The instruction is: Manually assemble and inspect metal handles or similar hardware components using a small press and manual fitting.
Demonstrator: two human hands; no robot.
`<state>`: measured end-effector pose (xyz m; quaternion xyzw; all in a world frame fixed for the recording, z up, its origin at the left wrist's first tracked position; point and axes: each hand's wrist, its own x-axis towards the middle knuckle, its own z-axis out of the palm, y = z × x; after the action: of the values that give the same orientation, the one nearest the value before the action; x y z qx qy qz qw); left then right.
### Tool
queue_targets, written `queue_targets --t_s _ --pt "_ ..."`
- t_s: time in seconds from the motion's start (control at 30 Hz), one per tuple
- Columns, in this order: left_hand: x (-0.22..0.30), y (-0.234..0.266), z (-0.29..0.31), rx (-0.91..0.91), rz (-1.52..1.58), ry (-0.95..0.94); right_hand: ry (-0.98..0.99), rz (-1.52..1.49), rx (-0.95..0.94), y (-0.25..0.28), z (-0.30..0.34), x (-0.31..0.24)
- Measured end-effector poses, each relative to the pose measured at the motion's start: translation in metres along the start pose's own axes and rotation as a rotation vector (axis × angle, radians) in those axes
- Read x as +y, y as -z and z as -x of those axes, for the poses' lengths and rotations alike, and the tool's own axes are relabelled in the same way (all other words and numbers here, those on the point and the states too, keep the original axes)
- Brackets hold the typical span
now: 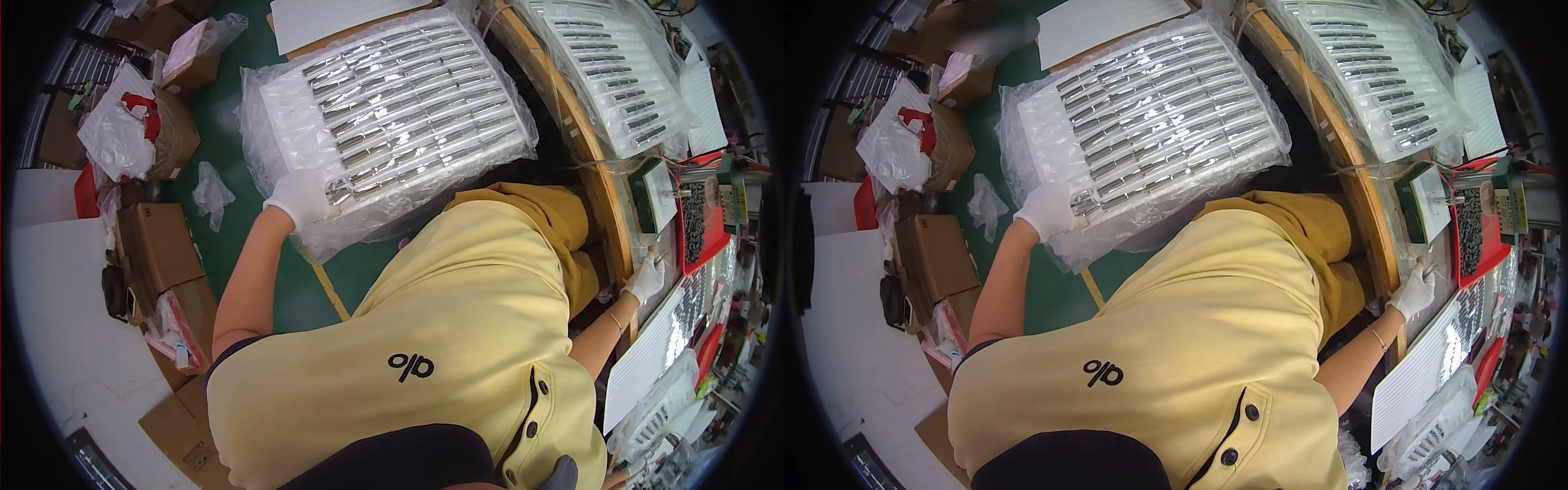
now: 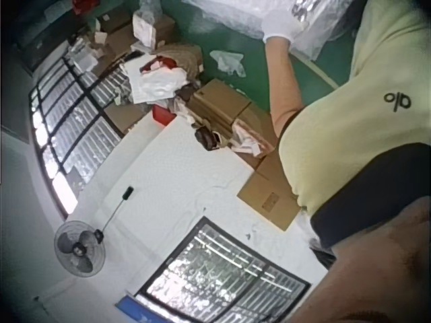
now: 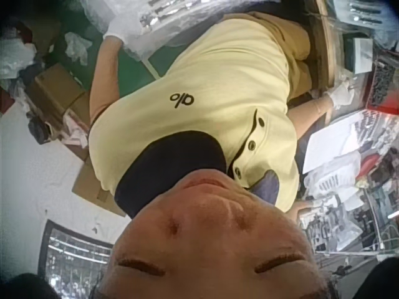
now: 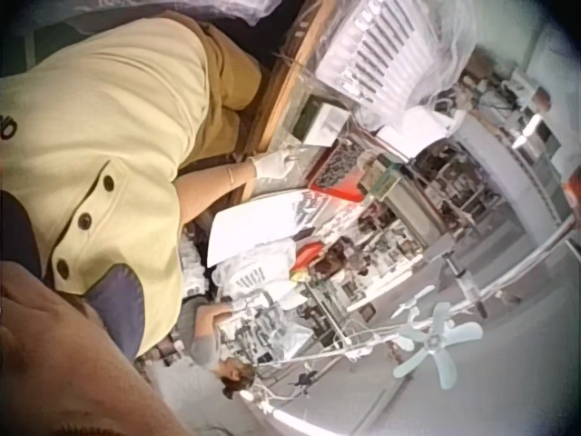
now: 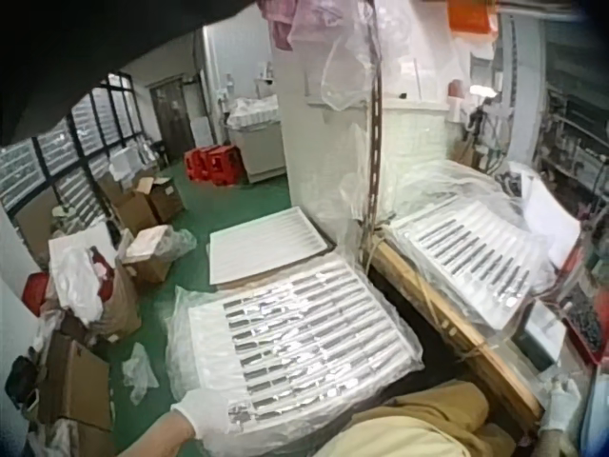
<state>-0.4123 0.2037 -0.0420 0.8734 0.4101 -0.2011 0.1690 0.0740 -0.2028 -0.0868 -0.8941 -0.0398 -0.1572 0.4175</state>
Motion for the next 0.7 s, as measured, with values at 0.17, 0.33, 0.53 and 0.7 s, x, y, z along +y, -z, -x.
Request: queue_targets --t_s 0.17,0.33,0.53,0.7 --pt "0.006 0.008 0.002 -0.015 -0.070 -0.043 -0.021 0.068 0.021 -0.002 0.006 -0.010" --pt "-0.004 0.001 0.000 0.073 -0.101 -0.101 0.101 0.112 0.034 -0.004 0.006 -0.006" --pt "-0.006 -0.002 -0.002 0.177 -0.134 -0.050 0.042 0.064 -0.003 -0.005 -0.001 0.006" --pt "-0.002 0.012 -0.002 0.136 -0.030 -0.006 0.059 0.051 -0.001 -0.004 0.007 -0.008"
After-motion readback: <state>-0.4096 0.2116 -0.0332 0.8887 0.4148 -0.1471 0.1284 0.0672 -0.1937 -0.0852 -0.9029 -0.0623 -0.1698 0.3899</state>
